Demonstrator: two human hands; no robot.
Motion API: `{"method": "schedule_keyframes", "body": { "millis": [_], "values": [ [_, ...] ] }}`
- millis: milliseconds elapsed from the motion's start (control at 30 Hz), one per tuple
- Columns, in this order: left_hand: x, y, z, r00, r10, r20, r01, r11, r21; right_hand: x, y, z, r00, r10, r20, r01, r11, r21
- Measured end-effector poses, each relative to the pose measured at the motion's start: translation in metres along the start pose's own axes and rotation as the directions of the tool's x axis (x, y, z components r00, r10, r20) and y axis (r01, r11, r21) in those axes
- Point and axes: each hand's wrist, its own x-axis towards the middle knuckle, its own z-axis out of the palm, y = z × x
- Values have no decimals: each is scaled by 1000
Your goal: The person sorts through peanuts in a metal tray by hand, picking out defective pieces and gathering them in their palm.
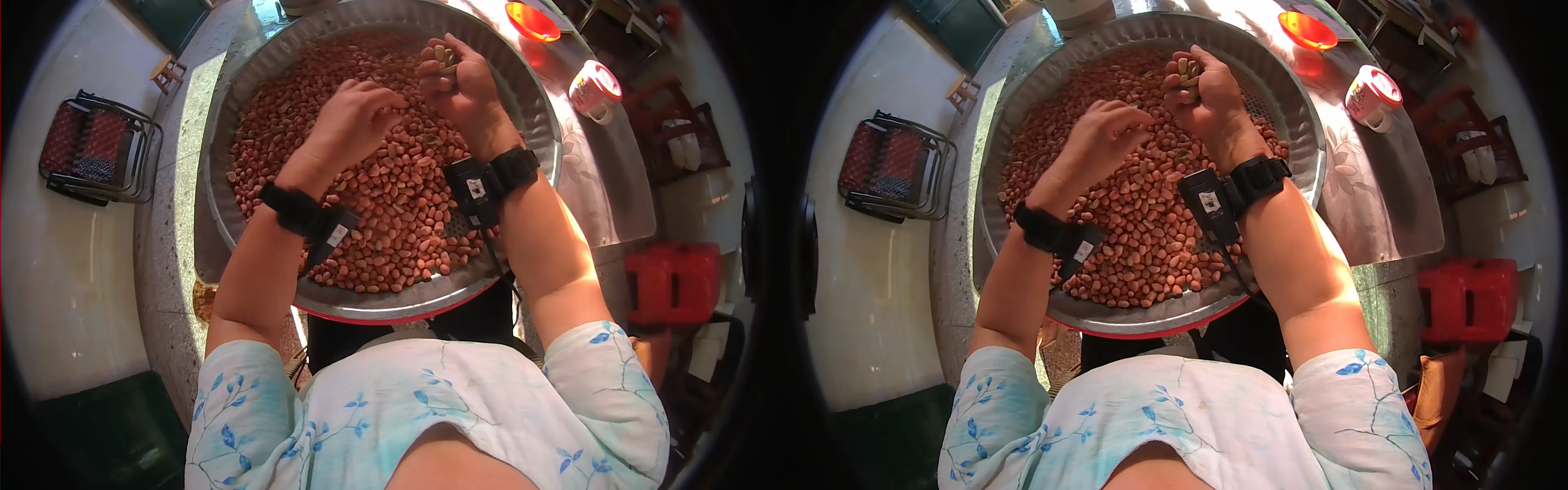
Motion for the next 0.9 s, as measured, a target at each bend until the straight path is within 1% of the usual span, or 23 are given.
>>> {"method": "schedule_keyframes", "body": {
  "millis": [33,100,133,200,233,300,367,400,433,500,533,567,633,667,733,767,833,867,900],
  "values": [
    [0,10,10,1000,-1,-1,1,1000,-2,0,-2,-2,1000,0,-1,0,1000,-2],
    [-3,26,24,985,126,118,-121,992,-46,1,-5,-2,1000,-5,17,5,1000,15],
    [-6,29,27,985,125,116,-121,992,-41,1,-3,-2,1000,-3,22,3,1000,14],
    [-7,35,30,973,28,228,-51,994,96,0,-3,-3,1000,-3,-29,3,1000,-3],
    [-5,34,27,973,32,227,-55,994,96,-1,-3,-4,1000,-7,-27,7,1000,-4],
    [-2,23,12,969,-132,209,120,990,72,0,-3,-5,998,-15,-64,14,1000,-20],
    [5,-4,7,938,-339,78,325,934,146,2,-2,-6,997,-22,-76,20,1000,-20],
    [9,-14,3,908,-417,36,413,907,79,2,0,-6,990,-47,-133,38,997,-67],
    [13,-22,0,910,-413,38,409,909,82,3,1,-5,979,-74,-189,52,992,-117],
    [19,-32,-4,862,-507,9,507,860,-60,5,4,-3,977,-71,-200,46,991,-126],
    [22,-32,-2,878,-477,-47,476,879,-31,6,6,-3,975,-64,-212,35,990,-135],
    [25,-33,0,879,-475,-49,474,880,-26,6,7,-3,976,-64,-208,37,990,-132],
    [33,-35,10,885,-465,16,464,878,-119,6,8,-2,979,-64,-194,34,988,-152],
    [34,-34,16,887,-461,15,460,881,-116,5,9,-2,979,-68,-190,39,988,-150],
    [37,-34,27,927,-364,93,347,924,159,4,10,0,969,-74,-236,29,982,-188],
    [37,-37,29,929,-359,92,342,926,160,4,10,0,969,-79,-233,34,982,-188],
    [39,-33,19,940,-340,27,336,937,101,5,11,-1,959,-67,-275,17,983,-182],
    [41,-35,9,861,-493,122,492,870,38,6,12,-2,959,-70,-274,21,984,-177],
    [44,-38,2,861,-493,125,492,870,43,6,15,-1,950,-67,-304,-1,976,-220]
  ]
}}
